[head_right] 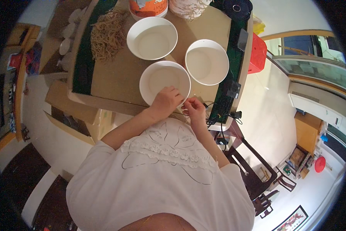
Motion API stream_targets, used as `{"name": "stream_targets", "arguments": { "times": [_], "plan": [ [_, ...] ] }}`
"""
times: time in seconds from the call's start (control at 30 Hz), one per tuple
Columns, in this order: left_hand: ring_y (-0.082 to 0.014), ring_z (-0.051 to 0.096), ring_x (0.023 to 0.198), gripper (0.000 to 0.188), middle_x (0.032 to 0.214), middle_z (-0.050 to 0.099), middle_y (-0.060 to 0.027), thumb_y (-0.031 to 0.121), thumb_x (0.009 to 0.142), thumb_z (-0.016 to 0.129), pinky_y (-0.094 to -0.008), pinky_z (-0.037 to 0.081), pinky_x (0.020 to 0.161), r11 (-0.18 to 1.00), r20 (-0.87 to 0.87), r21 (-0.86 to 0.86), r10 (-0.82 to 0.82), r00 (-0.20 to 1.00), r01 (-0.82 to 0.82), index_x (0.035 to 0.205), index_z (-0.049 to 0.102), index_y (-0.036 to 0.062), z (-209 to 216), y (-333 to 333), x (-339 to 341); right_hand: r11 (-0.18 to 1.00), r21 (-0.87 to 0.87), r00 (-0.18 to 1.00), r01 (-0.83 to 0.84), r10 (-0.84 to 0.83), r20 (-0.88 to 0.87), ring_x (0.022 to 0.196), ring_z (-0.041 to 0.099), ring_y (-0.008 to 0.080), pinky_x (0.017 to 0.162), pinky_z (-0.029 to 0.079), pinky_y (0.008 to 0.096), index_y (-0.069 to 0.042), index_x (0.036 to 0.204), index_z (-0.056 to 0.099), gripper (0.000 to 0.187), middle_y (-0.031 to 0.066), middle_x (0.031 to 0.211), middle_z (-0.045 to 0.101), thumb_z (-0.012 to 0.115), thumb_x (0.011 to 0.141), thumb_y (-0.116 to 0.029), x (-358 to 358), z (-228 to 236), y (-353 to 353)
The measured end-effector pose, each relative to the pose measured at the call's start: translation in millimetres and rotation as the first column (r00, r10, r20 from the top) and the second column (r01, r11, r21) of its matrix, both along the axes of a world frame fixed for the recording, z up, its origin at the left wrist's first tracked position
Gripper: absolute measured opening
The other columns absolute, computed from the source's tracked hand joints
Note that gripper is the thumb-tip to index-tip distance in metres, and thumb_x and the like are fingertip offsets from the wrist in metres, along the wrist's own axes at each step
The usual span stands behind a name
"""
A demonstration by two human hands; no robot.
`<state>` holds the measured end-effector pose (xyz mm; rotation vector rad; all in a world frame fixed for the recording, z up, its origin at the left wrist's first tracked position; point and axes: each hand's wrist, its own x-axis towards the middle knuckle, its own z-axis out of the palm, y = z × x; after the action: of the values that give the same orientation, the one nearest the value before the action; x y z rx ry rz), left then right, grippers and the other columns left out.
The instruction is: Organizing and preparing paper bowls and rubber bands for packaging.
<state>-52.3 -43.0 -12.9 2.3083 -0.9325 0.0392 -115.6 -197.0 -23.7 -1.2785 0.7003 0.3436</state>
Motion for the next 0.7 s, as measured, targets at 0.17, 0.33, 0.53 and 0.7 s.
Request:
{"name": "stream_targets", "arguments": {
  "times": [0.17, 0.33, 0.53, 0.7],
  "plan": [
    [-0.0256, 0.057, 0.072, 0.010, 0.076, 0.058, -0.0083, 0.014, 0.077, 0.058, -0.0380, 0.047, 0.064, 0.988, -0.265, -0.092, 0.098, 0.959, -0.126, 0.076, 0.054, 0.0056, 2, -2, -2, 0.998, -0.061, 1.000, -0.018, 0.018, -0.003, 0.067, 0.059, 0.0097, 0.058, 0.048, 0.0210, -0.002, 0.090, 0.060, 0.010, 0.0023, 0.079, 0.061, 0.058, 0.087, -0.012, 1, 21, 7],
    [-0.0264, 0.061, 0.065, 0.005, 0.077, 0.062, -0.0110, 0.009, 0.079, 0.051, -0.0420, 0.048, 0.057, 0.893, -0.784, -0.259, 0.029, 0.620, -0.369, 0.080, 0.051, 0.0036, -1, -1, 8, 0.886, -0.416, 0.918, -0.205, 0.321, 0.231, 0.066, 0.060, 0.0114, 0.059, 0.050, 0.0236, 0.000, 0.092, 0.059, 0.009, 0.0060, 0.078, 0.062, 0.059, 0.084, -0.004, -14, 42, 18],
    [-0.0187, 0.059, 0.061, 0.007, 0.080, 0.061, -0.0133, 0.007, 0.084, 0.053, -0.0291, 0.046, 0.046, 0.804, -0.945, -0.218, -0.315, -0.085, -0.553, 0.088, 0.050, 0.0014, -31, -8, 17, 0.541, -0.738, 0.575, -0.404, 0.777, 0.255, 0.075, 0.061, 0.0271, 0.066, 0.049, 0.0316, -0.002, 0.090, 0.058, 0.014, 0.0132, 0.086, 0.060, 0.061, 0.076, -0.002, 1, 64, 41],
    [-0.0134, 0.050, 0.054, 0.009, 0.080, 0.054, -0.0095, 0.007, 0.087, 0.049, -0.0244, 0.040, 0.043, 0.725, -0.838, -0.183, -0.468, -0.280, -0.664, 0.093, 0.050, 0.0009, -52, 0, 11, 0.537, -0.770, 0.647, -0.345, 0.730, 0.219, 0.086, 0.062, 0.0256, 0.074, 0.048, 0.0313, -0.002, 0.095, 0.062, 0.017, 0.0129, 0.093, 0.062, 0.060, 0.079, 0.000, 25, 91, 24]
  ]
}}
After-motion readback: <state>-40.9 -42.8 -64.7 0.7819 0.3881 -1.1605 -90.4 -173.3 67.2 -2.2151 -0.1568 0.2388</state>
